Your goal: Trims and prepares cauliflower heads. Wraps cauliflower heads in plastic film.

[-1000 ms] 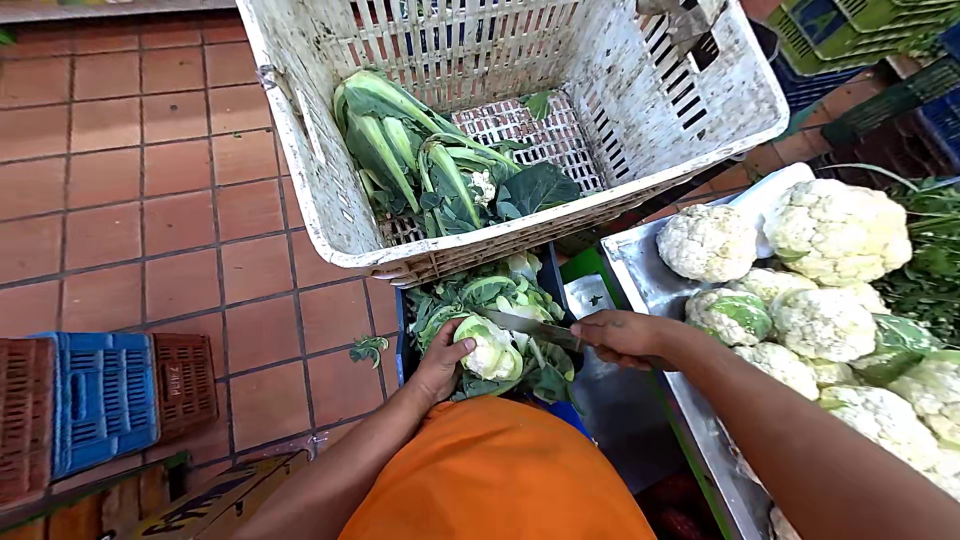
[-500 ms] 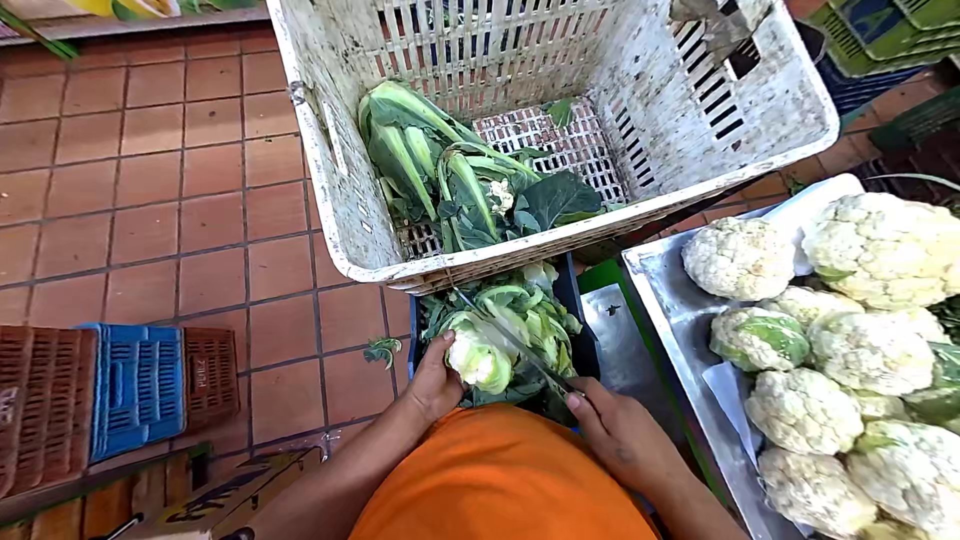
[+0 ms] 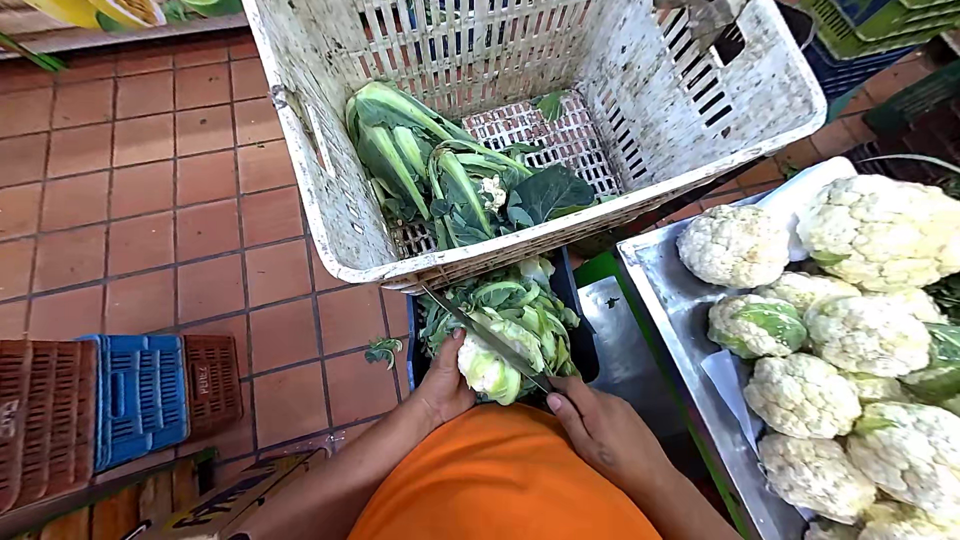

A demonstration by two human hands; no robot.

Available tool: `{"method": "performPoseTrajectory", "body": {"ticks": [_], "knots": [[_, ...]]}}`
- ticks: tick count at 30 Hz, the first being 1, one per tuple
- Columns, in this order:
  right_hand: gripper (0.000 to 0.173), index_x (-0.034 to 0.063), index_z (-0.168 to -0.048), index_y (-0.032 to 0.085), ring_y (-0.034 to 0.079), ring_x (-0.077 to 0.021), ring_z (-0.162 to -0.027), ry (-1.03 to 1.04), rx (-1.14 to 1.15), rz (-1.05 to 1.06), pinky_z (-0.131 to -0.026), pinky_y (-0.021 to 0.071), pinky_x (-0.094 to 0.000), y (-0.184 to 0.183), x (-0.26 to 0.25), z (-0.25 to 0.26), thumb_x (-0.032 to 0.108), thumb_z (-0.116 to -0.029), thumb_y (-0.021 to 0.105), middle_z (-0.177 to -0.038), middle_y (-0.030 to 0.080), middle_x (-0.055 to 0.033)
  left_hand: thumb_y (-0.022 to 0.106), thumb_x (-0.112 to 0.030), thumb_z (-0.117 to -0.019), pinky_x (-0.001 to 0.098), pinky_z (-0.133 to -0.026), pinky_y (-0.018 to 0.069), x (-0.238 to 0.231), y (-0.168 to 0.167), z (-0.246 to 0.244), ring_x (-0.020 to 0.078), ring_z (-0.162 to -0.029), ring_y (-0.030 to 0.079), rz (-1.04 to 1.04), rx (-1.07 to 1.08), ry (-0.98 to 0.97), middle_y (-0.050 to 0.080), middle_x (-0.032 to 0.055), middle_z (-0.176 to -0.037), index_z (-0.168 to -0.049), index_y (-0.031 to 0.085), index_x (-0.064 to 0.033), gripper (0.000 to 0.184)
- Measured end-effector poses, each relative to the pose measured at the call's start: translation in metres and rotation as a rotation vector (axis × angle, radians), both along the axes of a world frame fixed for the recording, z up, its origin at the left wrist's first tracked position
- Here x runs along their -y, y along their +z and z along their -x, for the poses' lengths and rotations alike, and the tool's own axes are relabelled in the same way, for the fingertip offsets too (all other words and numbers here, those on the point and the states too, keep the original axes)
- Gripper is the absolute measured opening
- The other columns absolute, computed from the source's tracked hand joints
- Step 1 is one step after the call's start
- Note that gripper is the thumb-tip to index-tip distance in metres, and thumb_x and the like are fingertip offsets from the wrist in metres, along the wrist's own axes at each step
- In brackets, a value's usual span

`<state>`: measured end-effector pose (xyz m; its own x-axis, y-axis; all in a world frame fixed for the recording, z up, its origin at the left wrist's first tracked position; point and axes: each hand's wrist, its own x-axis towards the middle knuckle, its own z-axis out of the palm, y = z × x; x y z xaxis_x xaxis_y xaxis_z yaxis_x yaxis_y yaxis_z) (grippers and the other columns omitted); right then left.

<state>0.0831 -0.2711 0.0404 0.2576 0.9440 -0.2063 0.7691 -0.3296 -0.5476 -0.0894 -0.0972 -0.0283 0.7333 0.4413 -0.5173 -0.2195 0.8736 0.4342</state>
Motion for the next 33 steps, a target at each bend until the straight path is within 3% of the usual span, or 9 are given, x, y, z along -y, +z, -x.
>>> {"method": "performPoseTrajectory", "body": {"ticks": [3,8,13,18,20,24,28,31,33], "knots": [[0.055,0.0145,-0.117,0.068,0.069,-0.0179,-0.071,0.042,0.045,-0.018,-0.058,0.0574,-0.0399,0.003,-0.002,0.002,0.053,-0.1091,0.029,-0.082,0.069,-0.0023,0.077,-0.072,-0.0727,0.0417,-0.092,0.0590,0.003,0.000,0.000,0.0207,-0.105,0.070,0.023,0.045,-0.047,0.072,0.0092,-0.111,-0.125,0.063,-0.0172,0.077],[0.055,0.0132,-0.117,0.069,0.070,-0.0186,-0.067,0.077,0.147,-0.092,-0.054,0.0575,-0.0393,-0.006,0.009,-0.005,0.050,-0.1094,0.030,-0.084,0.071,-0.0029,0.078,-0.075,-0.0680,0.0408,-0.089,0.0600,0.003,-0.006,0.004,0.0193,-0.101,0.072,0.050,0.138,-0.123,0.074,0.0081,-0.106,-0.119,0.068,-0.0189,0.076],[0.054,0.0129,-0.116,0.070,0.069,-0.0187,-0.065,0.103,0.229,-0.115,-0.052,0.0567,-0.0384,-0.014,0.005,-0.008,0.049,-0.1091,0.031,-0.081,0.070,-0.0021,0.078,-0.072,-0.0698,0.0411,-0.091,0.0593,0.002,-0.010,0.006,0.0192,-0.103,0.071,0.072,0.193,-0.123,0.074,0.0078,-0.107,-0.119,0.068,-0.0199,0.073],[0.048,0.0118,-0.105,0.068,0.066,-0.0185,-0.059,0.140,0.268,-0.176,-0.047,0.0534,-0.0367,-0.008,0.002,-0.002,0.045,-0.1095,0.034,-0.074,0.065,-0.0020,0.079,-0.070,-0.0717,0.0390,-0.089,0.0604,0.004,-0.012,0.010,0.0175,-0.099,0.072,0.034,0.242,-0.163,0.075,0.0064,-0.104,-0.115,0.071,-0.0207,0.066],[0.051,0.0113,-0.112,0.069,0.069,-0.0219,-0.063,0.107,0.274,-0.103,-0.050,0.0564,-0.0421,-0.018,0.011,-0.013,0.047,-0.1094,0.032,-0.079,0.070,-0.0040,0.076,-0.070,-0.0746,0.0386,-0.088,0.0606,0.004,-0.011,0.014,0.0175,-0.099,0.073,0.029,0.244,-0.171,0.075,0.0064,-0.105,-0.116,0.071,-0.0200,0.065],[0.060,0.0099,-0.118,0.069,0.070,-0.0278,-0.063,-0.012,0.232,0.087,-0.053,0.0569,-0.0491,-0.024,0.023,-0.036,0.054,-0.1078,0.029,-0.077,0.070,-0.0077,0.078,-0.068,-0.0737,0.0406,-0.090,0.0603,-0.003,-0.010,0.012,0.0197,-0.100,0.073,0.042,0.243,-0.134,0.074,0.0086,-0.106,-0.118,0.070,-0.0180,0.067],[0.051,0.0143,-0.117,0.061,0.068,-0.0294,-0.078,-0.119,-0.050,0.514,-0.069,0.0557,-0.0532,0.004,0.009,-0.049,0.055,-0.1074,0.031,-0.080,0.066,-0.0088,0.077,-0.071,-0.0731,0.0455,-0.094,0.0578,-0.007,-0.014,0.014,0.0232,-0.106,0.070,0.067,0.162,-0.047,0.072,0.0110,-0.112,-0.124,0.066,-0.0168,0.075],[0.048,0.0120,-0.113,0.062,0.065,-0.0277,-0.076,-0.130,-0.174,0.610,-0.070,0.0531,-0.0528,0.032,0.017,-0.062,0.053,-0.1071,0.038,-0.081,0.063,-0.0092,0.072,-0.074,-0.0765,0.0450,-0.093,0.0579,-0.010,-0.010,0.020,0.0236,-0.108,0.069,0.069,0.038,-0.002,0.071,0.0112,-0.115,-0.129,0.062,-0.0162,0.078],[0.050,0.0108,-0.117,0.063,0.066,-0.0285,-0.079,-0.106,-0.226,0.647,-0.073,0.0532,-0.0549,0.047,0.029,-0.070,0.055,-0.1053,0.042,-0.086,0.065,-0.0106,0.060,-0.074,-0.0864,0.0461,-0.092,0.0580,-0.016,-0.006,0.026,0.0249,-0.108,0.068,0.052,-0.067,0.012,0.069,0.0124,-0.117,-0.134,0.057,-0.0143,0.076]]}}
